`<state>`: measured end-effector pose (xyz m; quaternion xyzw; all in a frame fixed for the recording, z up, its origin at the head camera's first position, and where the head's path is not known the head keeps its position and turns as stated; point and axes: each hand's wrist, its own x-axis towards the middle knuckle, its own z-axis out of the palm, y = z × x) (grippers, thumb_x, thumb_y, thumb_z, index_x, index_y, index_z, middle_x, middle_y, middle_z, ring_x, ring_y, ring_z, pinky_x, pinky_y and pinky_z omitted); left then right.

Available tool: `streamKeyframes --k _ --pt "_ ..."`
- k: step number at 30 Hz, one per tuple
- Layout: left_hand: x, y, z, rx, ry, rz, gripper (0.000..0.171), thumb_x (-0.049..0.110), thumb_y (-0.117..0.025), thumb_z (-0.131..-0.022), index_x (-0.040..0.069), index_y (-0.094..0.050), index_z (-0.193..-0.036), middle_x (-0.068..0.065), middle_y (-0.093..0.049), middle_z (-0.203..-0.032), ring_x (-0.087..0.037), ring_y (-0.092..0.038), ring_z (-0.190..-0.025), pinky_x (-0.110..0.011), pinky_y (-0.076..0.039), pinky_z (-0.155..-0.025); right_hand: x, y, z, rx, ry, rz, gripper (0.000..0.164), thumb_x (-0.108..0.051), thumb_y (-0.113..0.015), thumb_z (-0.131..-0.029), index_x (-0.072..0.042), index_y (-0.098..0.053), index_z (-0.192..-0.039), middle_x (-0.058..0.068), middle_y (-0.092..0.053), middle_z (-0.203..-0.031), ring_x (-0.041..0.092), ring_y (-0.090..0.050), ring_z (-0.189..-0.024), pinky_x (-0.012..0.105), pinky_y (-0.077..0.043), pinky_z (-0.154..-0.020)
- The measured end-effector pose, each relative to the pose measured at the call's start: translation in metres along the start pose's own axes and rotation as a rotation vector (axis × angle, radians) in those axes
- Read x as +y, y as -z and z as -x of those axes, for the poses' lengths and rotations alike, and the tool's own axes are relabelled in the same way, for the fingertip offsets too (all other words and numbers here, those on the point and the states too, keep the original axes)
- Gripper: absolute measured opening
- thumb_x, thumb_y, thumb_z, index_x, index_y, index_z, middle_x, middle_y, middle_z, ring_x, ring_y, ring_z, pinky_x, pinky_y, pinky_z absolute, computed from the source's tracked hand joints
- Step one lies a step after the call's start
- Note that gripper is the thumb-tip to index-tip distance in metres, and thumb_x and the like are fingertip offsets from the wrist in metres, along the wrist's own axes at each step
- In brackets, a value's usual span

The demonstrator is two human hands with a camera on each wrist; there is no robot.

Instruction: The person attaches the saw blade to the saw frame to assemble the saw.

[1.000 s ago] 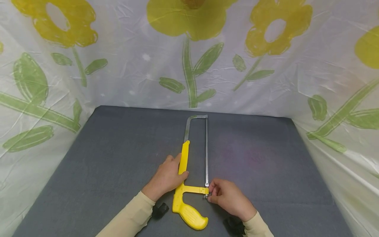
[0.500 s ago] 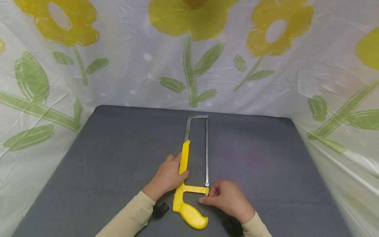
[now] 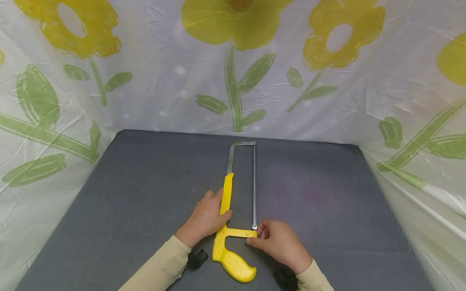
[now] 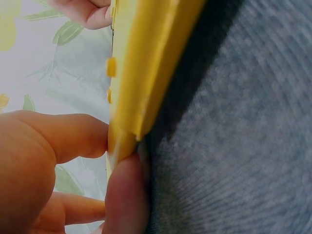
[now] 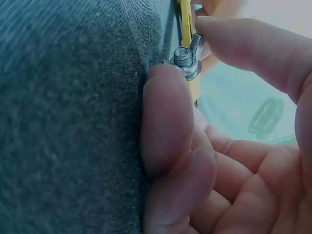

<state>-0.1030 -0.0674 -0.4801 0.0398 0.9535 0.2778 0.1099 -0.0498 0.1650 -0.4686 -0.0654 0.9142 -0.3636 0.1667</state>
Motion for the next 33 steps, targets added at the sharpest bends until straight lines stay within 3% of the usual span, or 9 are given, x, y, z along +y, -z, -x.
streamKeyframes --k 33 --pt "-0.0007 -0.0007 0.0003 -0.013 0.001 -0.003 0.084 0.035 -0.076 -0.098 0.002 -0.039 -0.166 -0.024 -0.057 -0.132 -0.02 -0.056 -0.074 -0.03 -0.05 -0.062 0.0094 0.0069 -0.0016 -0.118 0.024 -0.121 0.022 -0.029 -0.084 -0.09 -0.014 -0.07 -0.096 -0.006 -0.065 -0.072 0.011 -0.055 -0.059 0.025 -0.04 -0.053"
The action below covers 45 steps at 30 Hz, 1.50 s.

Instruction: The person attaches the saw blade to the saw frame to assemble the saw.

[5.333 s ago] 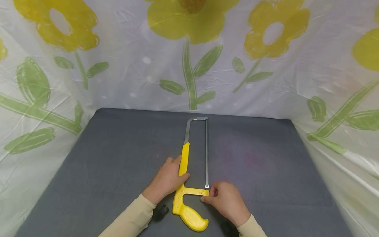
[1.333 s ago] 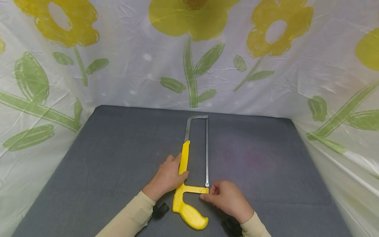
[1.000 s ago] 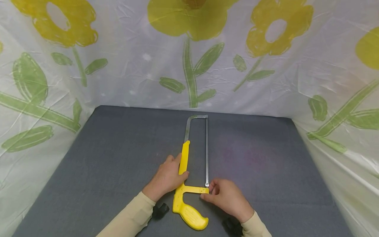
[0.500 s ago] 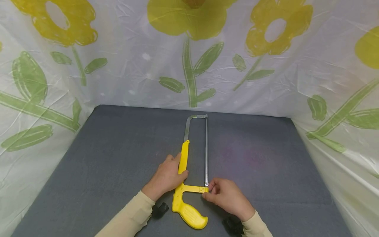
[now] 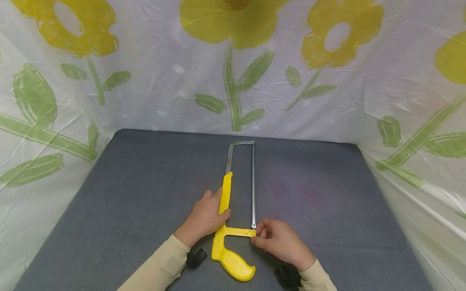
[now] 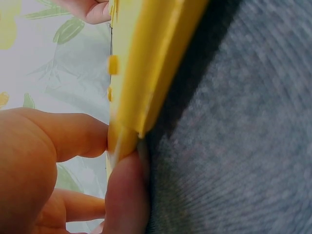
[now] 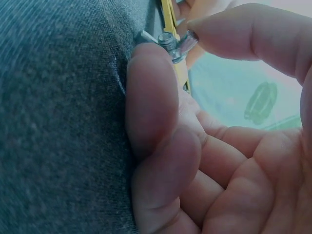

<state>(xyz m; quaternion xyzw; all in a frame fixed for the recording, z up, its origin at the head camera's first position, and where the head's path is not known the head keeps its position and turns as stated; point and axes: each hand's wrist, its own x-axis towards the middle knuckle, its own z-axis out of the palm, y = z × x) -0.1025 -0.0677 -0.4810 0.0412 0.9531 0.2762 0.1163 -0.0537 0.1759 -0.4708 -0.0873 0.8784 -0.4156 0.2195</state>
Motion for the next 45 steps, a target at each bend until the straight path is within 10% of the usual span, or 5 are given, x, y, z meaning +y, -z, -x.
streamKeyframes --k 45 --pt "-0.0003 0.0005 0.001 0.01 -0.008 0.005 0.083 0.034 -0.076 -0.098 0.003 -0.04 -0.166 -0.022 -0.058 -0.13 -0.019 -0.055 -0.071 -0.028 -0.047 -0.058 0.0059 0.0009 0.0029 -0.023 0.11 -0.037 0.008 -0.006 -0.073 -0.096 -0.007 -0.069 -0.102 -0.003 -0.066 -0.075 0.007 -0.06 -0.062 0.024 -0.046 -0.056"
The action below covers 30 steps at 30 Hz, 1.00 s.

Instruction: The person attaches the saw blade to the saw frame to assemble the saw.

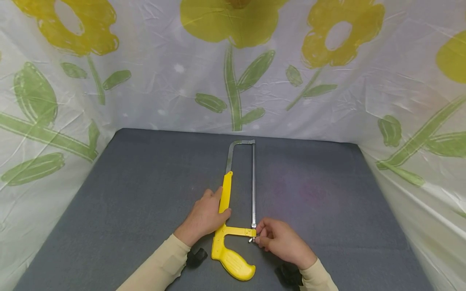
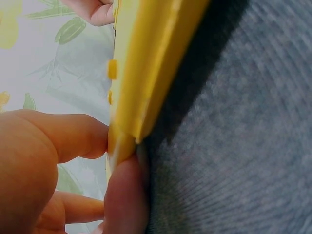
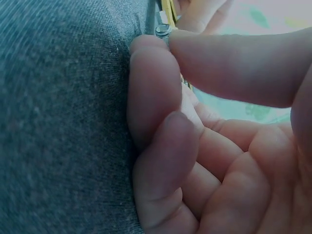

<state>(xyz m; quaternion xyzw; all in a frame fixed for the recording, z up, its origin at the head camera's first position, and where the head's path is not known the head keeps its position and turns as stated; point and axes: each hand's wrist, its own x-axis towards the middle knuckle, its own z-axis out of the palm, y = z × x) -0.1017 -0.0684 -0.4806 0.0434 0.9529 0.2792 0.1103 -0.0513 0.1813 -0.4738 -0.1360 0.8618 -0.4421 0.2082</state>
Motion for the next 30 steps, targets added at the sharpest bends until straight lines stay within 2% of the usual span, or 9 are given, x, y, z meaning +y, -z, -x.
streamKeyframes --k 16,25,30 --pt "0.0014 0.0004 0.0004 0.0 0.014 0.003 0.084 0.034 -0.077 -0.097 0.003 -0.04 -0.166 -0.022 -0.058 -0.13 -0.019 -0.055 -0.074 -0.028 -0.047 -0.06 -0.0006 -0.0022 0.0 0.013 0.001 0.006 0.012 0.002 -0.07 -0.094 -0.006 -0.068 -0.101 -0.003 -0.067 -0.075 0.008 -0.061 -0.062 0.024 -0.047 -0.057" --pt "0.0008 0.0006 -0.0011 -0.004 0.015 0.001 0.085 0.035 -0.077 -0.097 0.004 -0.04 -0.167 -0.022 -0.058 -0.131 -0.019 -0.055 -0.074 -0.028 -0.046 -0.059 -0.0003 -0.0014 -0.0023 0.022 -0.038 0.019 0.014 -0.009 -0.079 -0.091 -0.01 -0.069 -0.1 -0.004 -0.064 -0.073 0.008 -0.057 -0.059 0.023 -0.04 -0.054" --pt "0.0004 0.0001 -0.0013 -0.005 0.017 0.002 0.085 0.035 -0.077 -0.097 0.004 -0.04 -0.167 -0.021 -0.058 -0.128 -0.02 -0.055 -0.072 -0.028 -0.046 -0.059 -0.0007 -0.0003 -0.0025 0.019 -0.042 0.036 0.016 -0.01 -0.08 -0.088 -0.011 -0.07 -0.1 -0.005 -0.064 -0.073 0.007 -0.055 -0.059 0.023 -0.04 -0.054"
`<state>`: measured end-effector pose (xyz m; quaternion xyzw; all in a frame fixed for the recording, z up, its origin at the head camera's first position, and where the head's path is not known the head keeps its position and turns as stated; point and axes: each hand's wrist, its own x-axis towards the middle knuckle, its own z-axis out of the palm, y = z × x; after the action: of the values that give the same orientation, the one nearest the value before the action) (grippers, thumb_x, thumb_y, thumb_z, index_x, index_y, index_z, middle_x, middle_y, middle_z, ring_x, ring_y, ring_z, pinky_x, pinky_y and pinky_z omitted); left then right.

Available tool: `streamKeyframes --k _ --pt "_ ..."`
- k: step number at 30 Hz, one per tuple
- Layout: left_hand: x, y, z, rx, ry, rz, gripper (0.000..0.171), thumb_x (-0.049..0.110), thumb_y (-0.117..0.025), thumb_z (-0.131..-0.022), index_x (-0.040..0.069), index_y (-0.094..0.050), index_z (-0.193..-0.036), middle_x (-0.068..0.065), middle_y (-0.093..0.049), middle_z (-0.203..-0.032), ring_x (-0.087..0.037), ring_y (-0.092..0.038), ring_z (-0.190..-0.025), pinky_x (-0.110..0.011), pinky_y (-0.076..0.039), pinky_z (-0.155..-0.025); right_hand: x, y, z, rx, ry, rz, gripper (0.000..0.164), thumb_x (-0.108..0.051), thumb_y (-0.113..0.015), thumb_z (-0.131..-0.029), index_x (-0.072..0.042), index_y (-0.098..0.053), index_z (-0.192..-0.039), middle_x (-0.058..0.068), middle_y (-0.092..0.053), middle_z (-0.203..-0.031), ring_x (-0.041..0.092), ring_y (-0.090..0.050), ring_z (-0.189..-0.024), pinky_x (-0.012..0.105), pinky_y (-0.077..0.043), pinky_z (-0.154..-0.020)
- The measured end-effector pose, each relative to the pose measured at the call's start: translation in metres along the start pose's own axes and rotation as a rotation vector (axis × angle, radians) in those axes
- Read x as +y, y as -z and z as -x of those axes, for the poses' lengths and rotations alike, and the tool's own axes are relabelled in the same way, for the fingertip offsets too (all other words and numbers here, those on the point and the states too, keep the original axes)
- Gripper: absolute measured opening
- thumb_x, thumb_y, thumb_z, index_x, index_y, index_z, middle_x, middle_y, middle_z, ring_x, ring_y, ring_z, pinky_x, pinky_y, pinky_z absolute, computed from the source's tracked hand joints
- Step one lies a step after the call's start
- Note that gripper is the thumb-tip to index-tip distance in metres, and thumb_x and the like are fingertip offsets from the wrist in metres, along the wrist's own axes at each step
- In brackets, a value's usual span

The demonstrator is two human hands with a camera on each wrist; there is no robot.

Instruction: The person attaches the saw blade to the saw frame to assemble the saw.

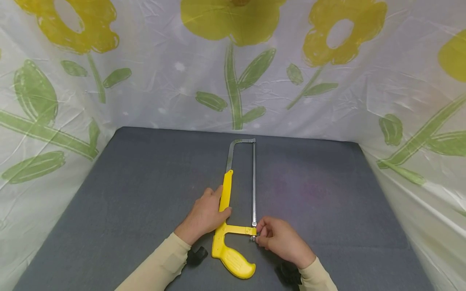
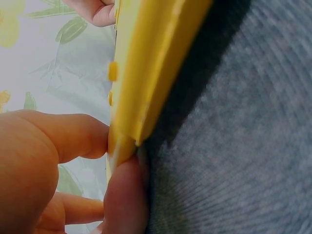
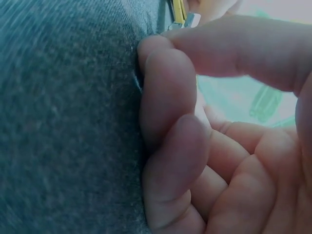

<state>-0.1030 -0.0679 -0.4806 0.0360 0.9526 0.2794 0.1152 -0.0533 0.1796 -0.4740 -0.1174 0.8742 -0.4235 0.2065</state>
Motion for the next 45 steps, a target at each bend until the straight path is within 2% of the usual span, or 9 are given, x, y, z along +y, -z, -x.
streamKeyframes --k 5,10,13,19,30,38,45 --pt "0.001 0.0 0.0 0.007 0.004 0.003 0.085 0.034 -0.078 -0.097 0.004 -0.04 -0.166 -0.021 -0.059 -0.128 -0.019 -0.055 -0.074 -0.028 -0.047 -0.06 -0.002 0.003 0.001 -0.011 0.007 0.033 0.024 -0.016 -0.085 -0.084 -0.012 -0.069 -0.1 -0.007 -0.064 -0.074 0.005 -0.051 -0.058 0.023 -0.039 -0.055" --pt "0.001 0.0 0.001 0.016 0.0 -0.002 0.084 0.034 -0.078 -0.097 0.003 -0.041 -0.166 -0.021 -0.059 -0.127 -0.019 -0.056 -0.076 -0.029 -0.05 -0.063 -0.007 -0.002 0.001 0.028 -0.04 0.044 0.04 -0.045 -0.091 -0.084 -0.014 -0.068 -0.096 -0.007 -0.06 -0.069 0.007 -0.049 -0.056 0.024 -0.037 -0.052" --pt "0.001 0.0 0.001 0.015 0.001 0.002 0.083 0.033 -0.078 -0.097 0.003 -0.042 -0.165 -0.02 -0.059 -0.127 -0.019 -0.056 -0.077 -0.03 -0.051 -0.064 -0.008 -0.006 0.0 0.073 -0.068 0.073 0.043 -0.052 -0.091 -0.083 -0.017 -0.067 -0.09 -0.008 -0.057 -0.066 0.008 -0.047 -0.055 0.025 -0.035 -0.052" --pt "0.001 0.0 0.001 0.005 0.005 0.008 0.083 0.033 -0.078 -0.097 0.004 -0.041 -0.166 -0.021 -0.058 -0.13 -0.019 -0.057 -0.079 -0.031 -0.053 -0.065 -0.008 -0.009 -0.001 0.095 -0.089 0.096 0.036 -0.045 -0.091 -0.085 -0.019 -0.066 -0.087 -0.008 -0.055 -0.065 0.009 -0.046 -0.056 0.024 -0.033 -0.052" --pt "0.0 0.0 0.002 0.007 -0.004 0.014 0.083 0.034 -0.077 -0.097 0.003 -0.041 -0.166 -0.021 -0.058 -0.129 -0.019 -0.056 -0.075 -0.029 -0.049 -0.062 -0.006 -0.005 -0.001 0.05 -0.066 0.057 0.028 -0.039 -0.087 -0.089 -0.017 -0.069 -0.092 -0.008 -0.059 -0.068 0.008 -0.048 -0.056 0.024 -0.035 -0.052" --pt "-0.001 0.001 0.001 0.023 -0.033 0.002 0.083 0.033 -0.078 -0.097 0.002 -0.042 -0.165 -0.021 -0.06 -0.125 -0.018 -0.056 -0.074 -0.028 -0.049 -0.061 -0.004 -0.002 -0.001 0.034 -0.018 0.044 0.021 -0.031 -0.083 -0.092 -0.015 -0.069 -0.093 -0.009 -0.062 -0.07 0.004 -0.048 -0.056 0.023 -0.037 -0.052" --pt "-0.002 0.001 0.001 0.015 -0.033 0.003 0.083 0.034 -0.078 -0.098 0.002 -0.042 -0.165 -0.021 -0.06 -0.127 -0.018 -0.056 -0.074 -0.028 -0.049 -0.061 -0.004 -0.002 0.0 0.028 -0.022 0.041 0.019 -0.029 -0.082 -0.092 -0.015 -0.069 -0.094 -0.008 -0.062 -0.07 0.004 -0.048 -0.056 0.022 -0.038 -0.053"
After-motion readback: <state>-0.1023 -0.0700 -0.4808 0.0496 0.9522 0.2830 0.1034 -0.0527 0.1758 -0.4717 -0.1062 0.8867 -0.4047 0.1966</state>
